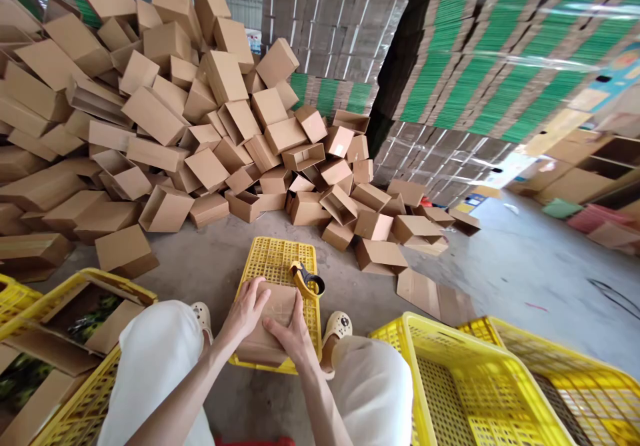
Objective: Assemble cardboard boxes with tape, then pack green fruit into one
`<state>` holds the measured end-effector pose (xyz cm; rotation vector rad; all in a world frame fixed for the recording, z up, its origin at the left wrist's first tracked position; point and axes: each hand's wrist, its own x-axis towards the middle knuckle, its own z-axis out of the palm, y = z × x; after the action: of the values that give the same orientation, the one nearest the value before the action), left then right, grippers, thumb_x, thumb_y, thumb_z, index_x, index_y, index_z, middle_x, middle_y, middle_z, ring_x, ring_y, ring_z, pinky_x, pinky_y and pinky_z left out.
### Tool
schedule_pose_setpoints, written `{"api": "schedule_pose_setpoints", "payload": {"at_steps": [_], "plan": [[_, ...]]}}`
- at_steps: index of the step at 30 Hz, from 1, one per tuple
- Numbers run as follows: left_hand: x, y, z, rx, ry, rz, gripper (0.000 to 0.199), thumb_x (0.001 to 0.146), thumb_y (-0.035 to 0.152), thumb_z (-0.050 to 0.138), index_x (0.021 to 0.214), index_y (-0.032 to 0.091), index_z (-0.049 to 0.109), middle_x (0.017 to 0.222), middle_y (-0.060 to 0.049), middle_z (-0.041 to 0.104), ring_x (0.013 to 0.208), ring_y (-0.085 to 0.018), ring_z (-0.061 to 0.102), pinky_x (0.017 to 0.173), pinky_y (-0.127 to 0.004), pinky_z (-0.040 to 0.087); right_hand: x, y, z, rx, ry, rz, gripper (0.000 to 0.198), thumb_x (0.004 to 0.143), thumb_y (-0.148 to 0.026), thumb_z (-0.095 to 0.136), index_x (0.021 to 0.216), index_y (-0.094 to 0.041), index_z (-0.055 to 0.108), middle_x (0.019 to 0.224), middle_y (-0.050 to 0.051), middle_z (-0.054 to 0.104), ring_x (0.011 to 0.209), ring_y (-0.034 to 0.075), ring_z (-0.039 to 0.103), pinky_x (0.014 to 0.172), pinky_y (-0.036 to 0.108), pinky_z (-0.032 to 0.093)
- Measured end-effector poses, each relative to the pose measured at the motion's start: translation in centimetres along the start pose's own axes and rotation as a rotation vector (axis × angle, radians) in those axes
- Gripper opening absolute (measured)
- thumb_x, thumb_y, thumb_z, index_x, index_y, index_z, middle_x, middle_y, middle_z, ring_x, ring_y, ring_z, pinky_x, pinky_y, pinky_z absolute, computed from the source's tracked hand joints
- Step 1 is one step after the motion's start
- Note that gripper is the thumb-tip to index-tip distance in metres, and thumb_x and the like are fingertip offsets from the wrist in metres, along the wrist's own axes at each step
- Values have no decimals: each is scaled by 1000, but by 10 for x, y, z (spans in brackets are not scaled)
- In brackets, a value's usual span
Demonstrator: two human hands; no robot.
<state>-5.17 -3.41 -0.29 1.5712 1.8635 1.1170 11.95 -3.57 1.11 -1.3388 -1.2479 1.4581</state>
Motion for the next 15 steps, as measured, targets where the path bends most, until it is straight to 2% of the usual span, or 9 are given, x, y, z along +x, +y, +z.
{"api": "schedule_pose_setpoints", "payload": {"at_steps": [4,8,12,15], "plan": [[-1,0,0,-4,-3,3,42,106,49,42,138,26,56,136,-12,65,128,-27,66,111,-47,53,-7,-3,-14,130,-113,66,124,65,-31,92,170,-30,26,157,6,58,141,31,56,121,48,43],[-2,2,-1,-21,-10,2,42,106,48,41,138,26,56,137,-12,66,129,-27,65,112,-47,52,-17,0,-27,341,-176,65,109,64,-25,92,162,-34,45,164,2,52,152,31,47,125,49,39],[-2,4,-4,-6,-35,-19,43,107,48,38,139,27,56,138,-12,65,128,-27,66,111,-47,52,-10,12,-20,375,-129,22,90,69,-47,93,152,-29,60,153,5,64,151,34,49,126,50,38],[-1,3,-5,8,-50,-22,44,106,49,38,141,28,55,140,-12,65,129,-27,66,111,-47,52,3,17,-13,202,-15,-21,84,77,-66,82,149,-26,64,147,8,68,148,36,52,126,52,38]]}}
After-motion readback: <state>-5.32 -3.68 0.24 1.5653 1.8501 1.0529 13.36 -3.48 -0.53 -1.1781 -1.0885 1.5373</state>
